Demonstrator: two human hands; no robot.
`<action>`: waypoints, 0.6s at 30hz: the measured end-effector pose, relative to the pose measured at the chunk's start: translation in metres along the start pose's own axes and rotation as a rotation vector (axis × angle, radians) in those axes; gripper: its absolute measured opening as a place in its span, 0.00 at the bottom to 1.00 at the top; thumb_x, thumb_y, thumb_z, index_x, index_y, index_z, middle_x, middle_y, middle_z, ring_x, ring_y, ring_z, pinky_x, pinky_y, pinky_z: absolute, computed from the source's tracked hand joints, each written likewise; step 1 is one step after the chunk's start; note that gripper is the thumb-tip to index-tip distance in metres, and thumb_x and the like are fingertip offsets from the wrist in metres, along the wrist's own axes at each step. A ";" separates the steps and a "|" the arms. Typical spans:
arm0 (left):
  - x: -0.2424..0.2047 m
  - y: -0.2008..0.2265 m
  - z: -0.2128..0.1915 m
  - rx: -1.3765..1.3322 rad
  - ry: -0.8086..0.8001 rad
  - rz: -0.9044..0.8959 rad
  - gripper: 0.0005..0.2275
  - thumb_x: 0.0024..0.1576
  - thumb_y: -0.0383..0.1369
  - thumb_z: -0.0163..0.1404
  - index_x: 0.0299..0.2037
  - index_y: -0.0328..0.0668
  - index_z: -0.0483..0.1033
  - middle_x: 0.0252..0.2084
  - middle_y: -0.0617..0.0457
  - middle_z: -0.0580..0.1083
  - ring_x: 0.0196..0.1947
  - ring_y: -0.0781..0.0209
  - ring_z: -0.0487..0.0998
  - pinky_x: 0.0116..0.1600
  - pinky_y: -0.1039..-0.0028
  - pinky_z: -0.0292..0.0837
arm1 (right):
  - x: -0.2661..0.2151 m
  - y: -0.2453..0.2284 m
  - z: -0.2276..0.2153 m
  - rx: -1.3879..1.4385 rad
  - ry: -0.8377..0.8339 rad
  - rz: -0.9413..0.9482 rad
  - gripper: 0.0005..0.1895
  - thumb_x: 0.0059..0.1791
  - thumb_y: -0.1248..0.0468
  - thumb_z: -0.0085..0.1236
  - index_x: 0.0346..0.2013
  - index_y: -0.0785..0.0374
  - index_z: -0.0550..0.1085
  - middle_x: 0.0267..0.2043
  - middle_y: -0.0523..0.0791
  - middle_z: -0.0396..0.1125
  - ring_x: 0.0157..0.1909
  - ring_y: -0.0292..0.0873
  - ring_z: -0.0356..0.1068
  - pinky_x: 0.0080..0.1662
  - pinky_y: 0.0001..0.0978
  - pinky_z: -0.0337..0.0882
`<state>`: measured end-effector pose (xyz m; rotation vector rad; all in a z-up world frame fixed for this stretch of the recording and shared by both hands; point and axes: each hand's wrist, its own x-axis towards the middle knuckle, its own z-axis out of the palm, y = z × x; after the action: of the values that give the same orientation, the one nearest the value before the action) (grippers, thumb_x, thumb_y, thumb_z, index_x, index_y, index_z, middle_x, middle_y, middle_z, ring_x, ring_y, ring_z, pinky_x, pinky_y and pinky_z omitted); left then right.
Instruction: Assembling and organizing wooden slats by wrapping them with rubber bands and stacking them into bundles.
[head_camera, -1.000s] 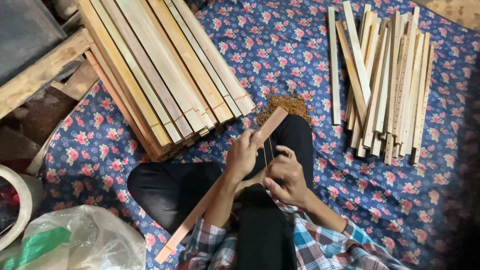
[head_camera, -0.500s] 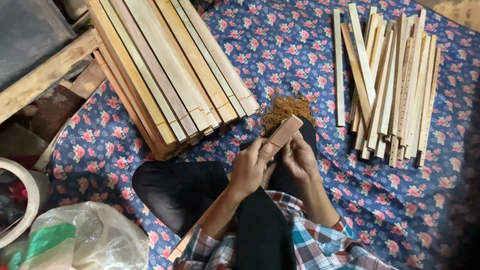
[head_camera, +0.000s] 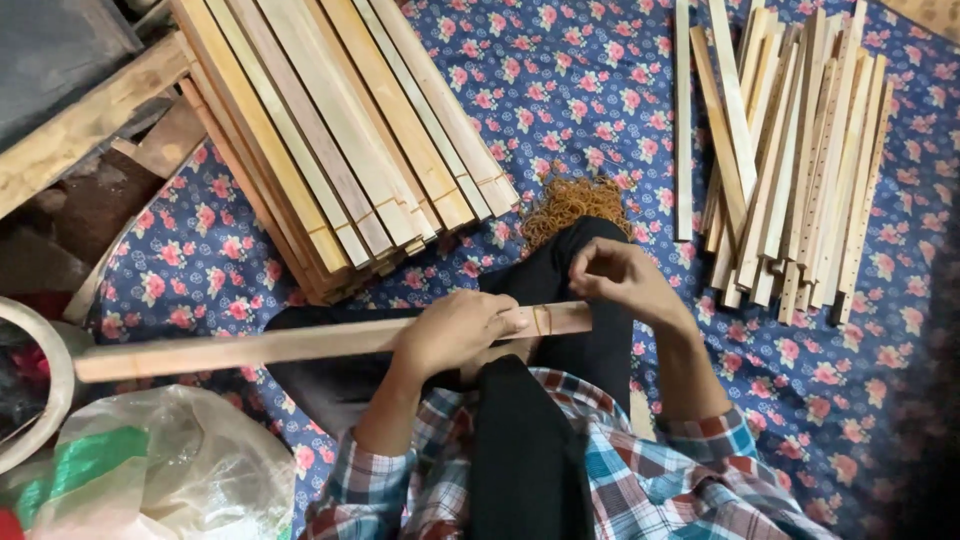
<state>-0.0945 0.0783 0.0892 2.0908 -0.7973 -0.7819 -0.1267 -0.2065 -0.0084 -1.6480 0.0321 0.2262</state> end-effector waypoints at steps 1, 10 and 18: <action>0.008 -0.004 -0.004 -0.004 0.005 -0.003 0.15 0.65 0.32 0.40 0.50 0.27 0.77 0.43 0.24 0.78 0.47 0.24 0.77 0.53 0.44 0.71 | -0.003 -0.015 -0.001 -0.002 -0.006 0.002 0.10 0.41 0.66 0.67 0.34 0.69 0.79 0.26 0.49 0.74 0.30 0.42 0.75 0.36 0.32 0.75; 0.084 -0.037 0.009 0.489 -0.438 -0.137 0.14 0.58 0.51 0.48 0.37 0.61 0.86 0.30 0.55 0.81 0.38 0.51 0.83 0.41 0.68 0.75 | -0.004 -0.024 0.037 -0.376 -0.659 0.140 0.13 0.50 0.55 0.61 0.32 0.61 0.77 0.23 0.43 0.74 0.31 0.39 0.74 0.36 0.36 0.71; 0.113 -0.037 0.004 0.511 -0.663 -0.121 0.15 0.53 0.51 0.51 0.26 0.53 0.83 0.20 0.58 0.79 0.21 0.61 0.82 0.31 0.77 0.74 | -0.014 0.007 0.046 -0.027 -0.488 0.151 0.17 0.44 0.61 0.71 0.42 0.66 0.77 0.23 0.43 0.71 0.23 0.37 0.71 0.29 0.27 0.71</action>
<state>-0.0175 0.0125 0.0275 2.3497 -1.3418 -1.5071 -0.1474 -0.1637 -0.0166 -1.5802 -0.2184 0.7407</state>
